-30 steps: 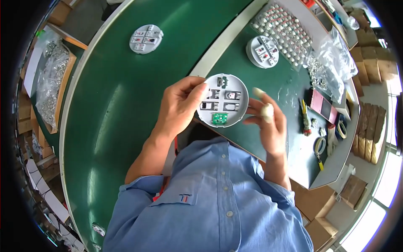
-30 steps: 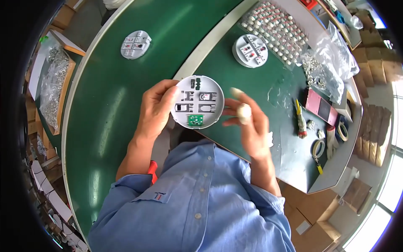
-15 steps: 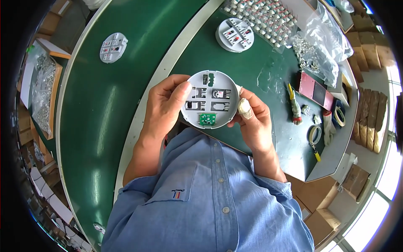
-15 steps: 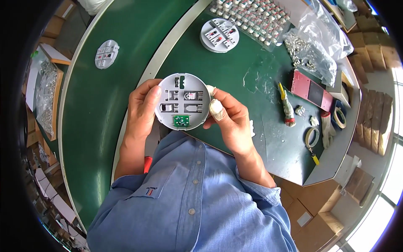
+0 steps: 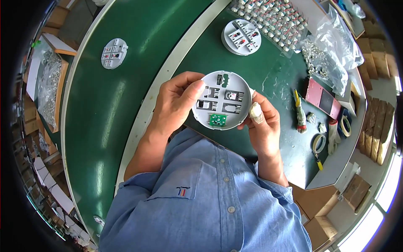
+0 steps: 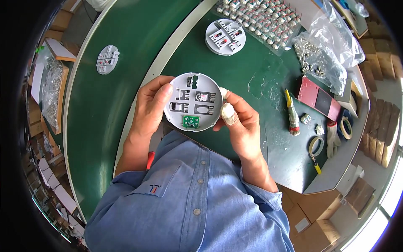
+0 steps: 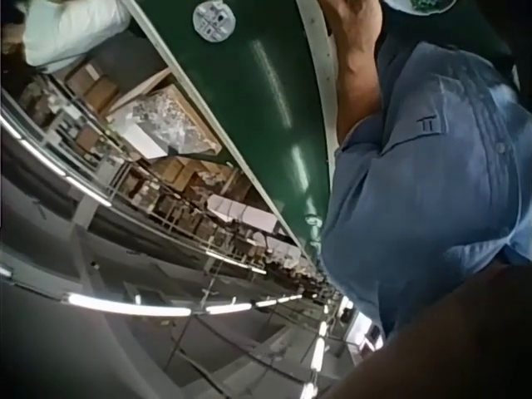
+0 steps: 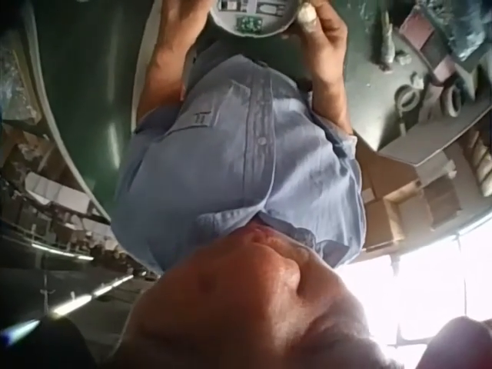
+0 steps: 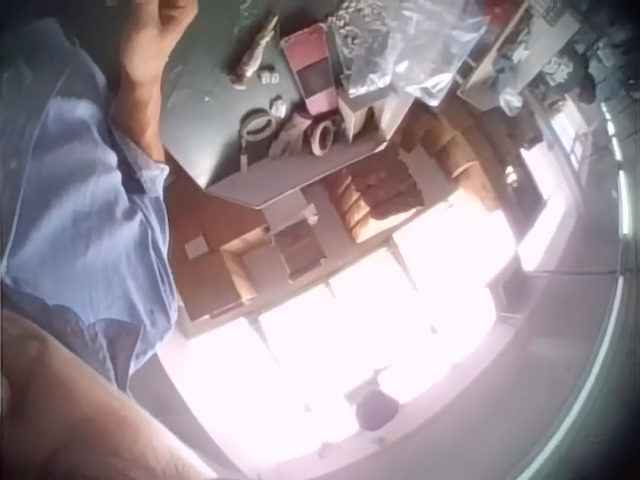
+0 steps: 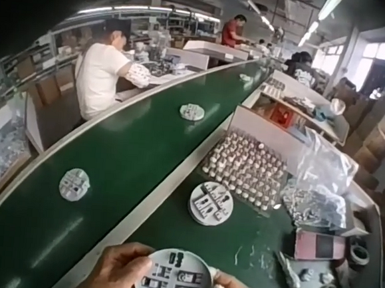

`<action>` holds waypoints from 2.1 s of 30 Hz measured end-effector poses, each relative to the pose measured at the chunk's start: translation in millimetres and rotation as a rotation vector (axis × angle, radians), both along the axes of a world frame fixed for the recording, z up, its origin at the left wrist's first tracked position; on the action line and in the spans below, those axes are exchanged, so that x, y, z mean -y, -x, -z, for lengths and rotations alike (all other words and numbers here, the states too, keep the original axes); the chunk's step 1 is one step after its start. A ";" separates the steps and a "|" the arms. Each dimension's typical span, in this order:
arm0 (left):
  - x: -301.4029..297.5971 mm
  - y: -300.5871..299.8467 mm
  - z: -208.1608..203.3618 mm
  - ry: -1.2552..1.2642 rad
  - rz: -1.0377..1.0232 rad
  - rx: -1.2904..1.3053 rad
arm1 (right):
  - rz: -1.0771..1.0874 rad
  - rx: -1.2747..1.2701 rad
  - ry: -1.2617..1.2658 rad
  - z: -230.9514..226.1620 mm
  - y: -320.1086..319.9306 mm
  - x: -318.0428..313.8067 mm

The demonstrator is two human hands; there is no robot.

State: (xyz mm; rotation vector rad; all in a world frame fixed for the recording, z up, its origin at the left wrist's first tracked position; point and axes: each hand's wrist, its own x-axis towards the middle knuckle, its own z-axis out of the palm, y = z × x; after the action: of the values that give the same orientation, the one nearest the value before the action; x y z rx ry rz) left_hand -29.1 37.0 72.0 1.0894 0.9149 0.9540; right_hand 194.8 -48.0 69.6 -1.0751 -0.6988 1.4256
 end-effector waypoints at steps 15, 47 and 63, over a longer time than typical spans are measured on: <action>-10.1 -3.4 0.5 -0.028 0.040 -0.023 | -0.006 0.002 0.010 1.0 -4.1 -4.9; -80.4 213.4 49.0 -0.504 -0.487 -1.487 | 0.011 0.073 0.143 28.6 -14.0 -12.2; -20.2 -34.8 4.7 -1.105 0.599 -0.548 | -0.151 -0.387 0.162 23.9 -4.4 -15.9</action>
State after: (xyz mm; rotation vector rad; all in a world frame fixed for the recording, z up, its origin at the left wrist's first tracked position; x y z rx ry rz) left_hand 5.7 57.2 67.3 2.4834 0.3502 0.6143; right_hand 199.1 -32.1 45.7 -0.8445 -0.3961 1.7825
